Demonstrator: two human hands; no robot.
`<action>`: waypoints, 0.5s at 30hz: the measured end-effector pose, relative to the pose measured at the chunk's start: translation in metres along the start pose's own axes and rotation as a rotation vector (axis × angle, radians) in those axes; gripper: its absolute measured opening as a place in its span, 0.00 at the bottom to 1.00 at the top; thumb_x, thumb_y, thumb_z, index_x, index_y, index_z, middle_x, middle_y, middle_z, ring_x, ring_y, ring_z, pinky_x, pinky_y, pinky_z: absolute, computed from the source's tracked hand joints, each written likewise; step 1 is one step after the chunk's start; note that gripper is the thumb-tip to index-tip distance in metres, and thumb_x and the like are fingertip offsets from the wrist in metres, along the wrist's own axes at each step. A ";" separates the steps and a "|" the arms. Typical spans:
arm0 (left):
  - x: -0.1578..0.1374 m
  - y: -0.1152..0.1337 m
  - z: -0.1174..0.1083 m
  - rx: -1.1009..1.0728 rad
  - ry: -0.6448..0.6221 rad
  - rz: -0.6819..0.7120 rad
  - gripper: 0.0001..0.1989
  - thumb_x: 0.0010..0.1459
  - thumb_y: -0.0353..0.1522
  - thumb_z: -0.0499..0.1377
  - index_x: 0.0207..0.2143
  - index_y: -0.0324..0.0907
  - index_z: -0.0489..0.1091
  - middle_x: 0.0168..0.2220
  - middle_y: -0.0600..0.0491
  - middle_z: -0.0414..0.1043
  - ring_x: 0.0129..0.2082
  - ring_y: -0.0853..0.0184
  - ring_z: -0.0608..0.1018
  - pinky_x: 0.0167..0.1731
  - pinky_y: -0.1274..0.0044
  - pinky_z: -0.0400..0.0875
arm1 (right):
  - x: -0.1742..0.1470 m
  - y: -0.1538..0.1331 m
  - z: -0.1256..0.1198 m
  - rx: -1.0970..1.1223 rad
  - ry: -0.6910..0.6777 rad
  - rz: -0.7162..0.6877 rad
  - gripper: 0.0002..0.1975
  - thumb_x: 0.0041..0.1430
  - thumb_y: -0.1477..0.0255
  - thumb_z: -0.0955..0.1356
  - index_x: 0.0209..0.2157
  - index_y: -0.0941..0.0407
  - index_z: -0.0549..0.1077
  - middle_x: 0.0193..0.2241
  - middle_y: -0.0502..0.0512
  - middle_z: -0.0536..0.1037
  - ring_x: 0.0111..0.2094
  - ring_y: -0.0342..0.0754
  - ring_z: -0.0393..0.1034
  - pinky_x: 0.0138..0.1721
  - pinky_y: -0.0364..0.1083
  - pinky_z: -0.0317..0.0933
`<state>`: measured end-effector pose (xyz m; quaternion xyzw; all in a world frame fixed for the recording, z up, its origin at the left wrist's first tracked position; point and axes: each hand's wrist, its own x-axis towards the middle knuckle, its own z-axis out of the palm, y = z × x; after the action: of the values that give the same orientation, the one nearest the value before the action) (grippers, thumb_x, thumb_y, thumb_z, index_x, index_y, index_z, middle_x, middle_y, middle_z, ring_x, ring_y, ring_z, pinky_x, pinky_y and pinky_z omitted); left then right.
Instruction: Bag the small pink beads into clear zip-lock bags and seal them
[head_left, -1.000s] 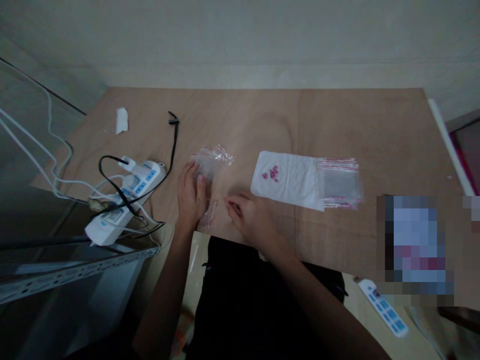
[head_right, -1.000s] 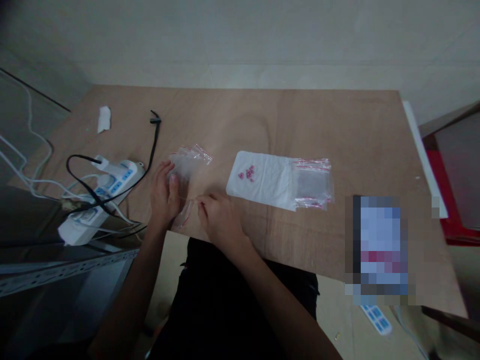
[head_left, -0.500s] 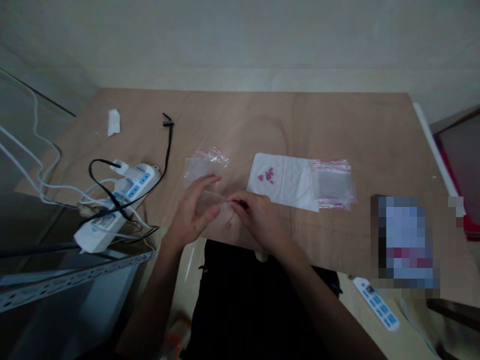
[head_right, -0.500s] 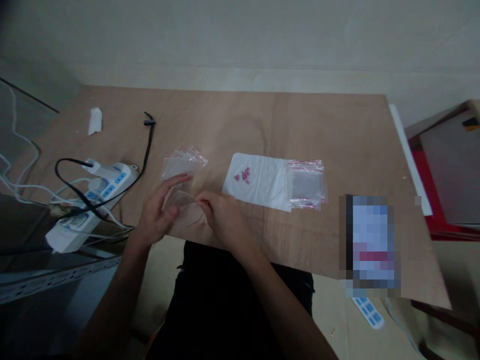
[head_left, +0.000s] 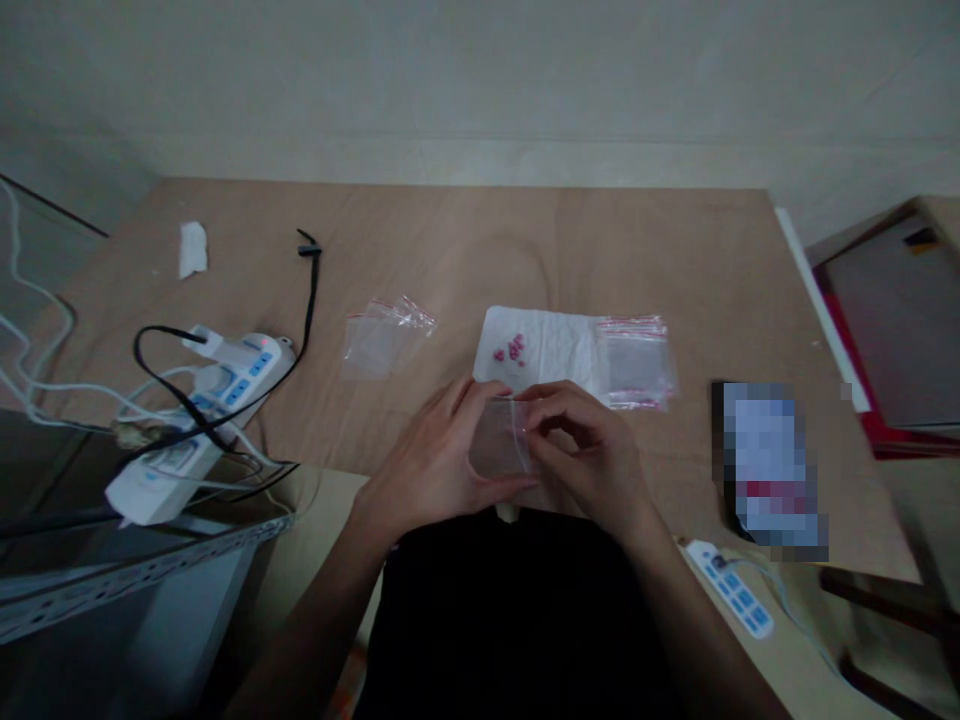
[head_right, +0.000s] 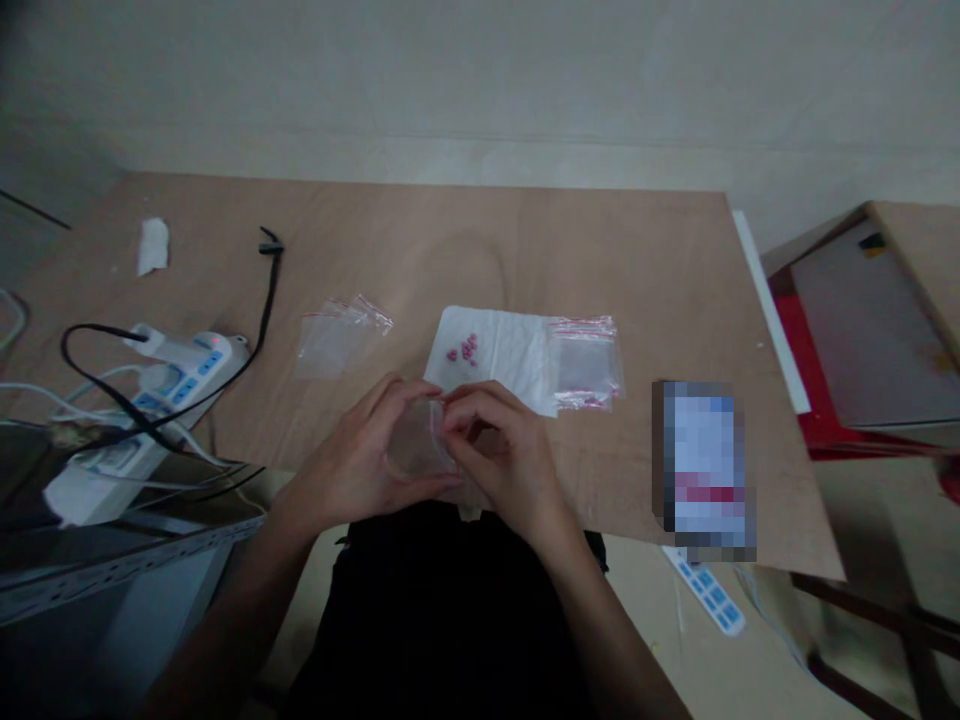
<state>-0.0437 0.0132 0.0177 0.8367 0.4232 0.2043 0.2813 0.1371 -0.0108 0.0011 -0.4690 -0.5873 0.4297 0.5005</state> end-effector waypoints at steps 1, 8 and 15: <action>0.000 0.001 0.003 0.001 0.001 -0.007 0.32 0.50 0.43 0.67 0.53 0.49 0.58 0.46 0.48 0.69 0.47 0.56 0.75 0.45 0.63 0.73 | -0.002 0.002 -0.003 -0.024 -0.052 -0.002 0.05 0.57 0.76 0.70 0.31 0.52 0.77 0.37 0.52 0.77 0.41 0.45 0.74 0.41 0.44 0.69; 0.003 0.004 0.012 0.123 -0.031 0.091 0.30 0.48 0.42 0.67 0.50 0.45 0.60 0.46 0.47 0.70 0.45 0.55 0.75 0.45 0.63 0.71 | 0.000 0.008 -0.015 -0.206 -0.292 0.072 0.12 0.49 0.72 0.75 0.38 0.51 0.80 0.41 0.53 0.77 0.39 0.48 0.74 0.40 0.48 0.70; 0.009 0.003 0.015 0.217 0.029 0.124 0.14 0.54 0.31 0.63 0.42 0.43 0.64 0.39 0.49 0.74 0.41 0.58 0.76 0.41 0.65 0.70 | 0.016 0.004 -0.023 -0.236 -0.314 0.031 0.03 0.54 0.71 0.72 0.33 0.53 0.79 0.36 0.53 0.73 0.34 0.44 0.71 0.33 0.44 0.67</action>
<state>-0.0279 0.0143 0.0090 0.8837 0.3943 0.1865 0.1695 0.1594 0.0069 0.0028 -0.4609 -0.6970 0.4333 0.3376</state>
